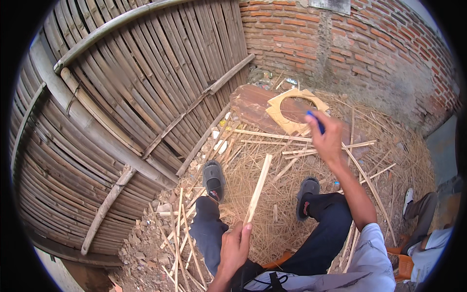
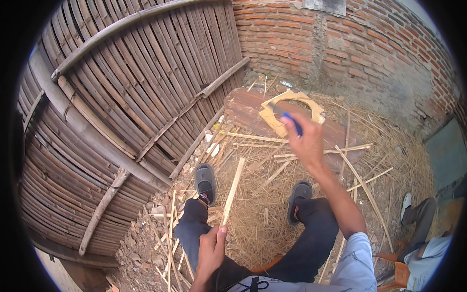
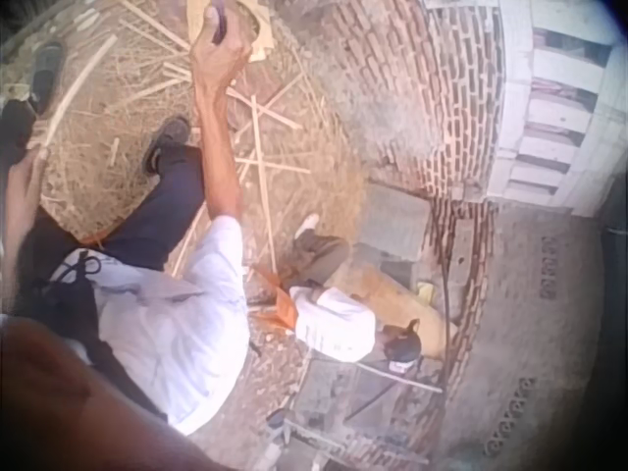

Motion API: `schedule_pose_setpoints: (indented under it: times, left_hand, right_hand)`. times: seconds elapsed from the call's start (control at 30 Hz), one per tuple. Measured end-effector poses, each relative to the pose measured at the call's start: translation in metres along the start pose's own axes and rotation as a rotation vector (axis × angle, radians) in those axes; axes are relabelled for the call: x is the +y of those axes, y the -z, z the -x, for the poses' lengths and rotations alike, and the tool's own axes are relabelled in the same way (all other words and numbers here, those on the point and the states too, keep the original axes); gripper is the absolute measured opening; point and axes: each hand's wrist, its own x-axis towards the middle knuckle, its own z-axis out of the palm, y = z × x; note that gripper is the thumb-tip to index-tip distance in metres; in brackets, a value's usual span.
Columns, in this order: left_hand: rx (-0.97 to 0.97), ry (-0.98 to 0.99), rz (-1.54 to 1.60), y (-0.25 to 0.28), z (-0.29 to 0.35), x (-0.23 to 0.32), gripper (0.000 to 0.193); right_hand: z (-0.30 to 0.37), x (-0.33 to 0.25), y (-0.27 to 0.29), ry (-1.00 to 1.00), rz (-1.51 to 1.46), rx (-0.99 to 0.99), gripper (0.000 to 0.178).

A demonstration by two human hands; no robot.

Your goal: The person sits on the ground and uses a blue utility knife to shave thin strips from a long bamboo stick. They repeatedly scrape the blade along the stick's length to remove the outer layer, creating a pile of shavings on the ground.

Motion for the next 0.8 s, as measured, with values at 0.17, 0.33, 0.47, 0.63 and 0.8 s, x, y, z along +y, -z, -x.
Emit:
schedule_pose_setpoints:
  times: [0.17,0.33,0.47,0.63,0.8]
  left_hand:
    - [0.043,0.051,-0.013,0.010,-0.007,-0.002,0.044]
    - [0.034,0.002,0.072,0.005,-0.024,0.007,0.048]
    - [0.003,-0.071,0.082,-0.001,-0.028,0.013,0.042]
    - [0.029,-0.025,-0.083,-0.008,-0.029,0.018,0.039]
    - [0.020,-0.049,-0.114,-0.002,-0.026,0.017,0.037]
  right_hand:
    - [0.038,-0.021,-0.013,0.087,-0.135,-0.210,0.033]
    - [0.079,-0.071,-0.028,0.276,-0.190,-0.466,0.034]
    - [0.083,-0.080,-0.028,0.246,-0.207,-0.503,0.030]
    - [0.084,-0.075,-0.029,0.228,-0.175,-0.517,0.030]
    - [0.065,-0.059,-0.028,0.220,-0.053,-0.405,0.031]
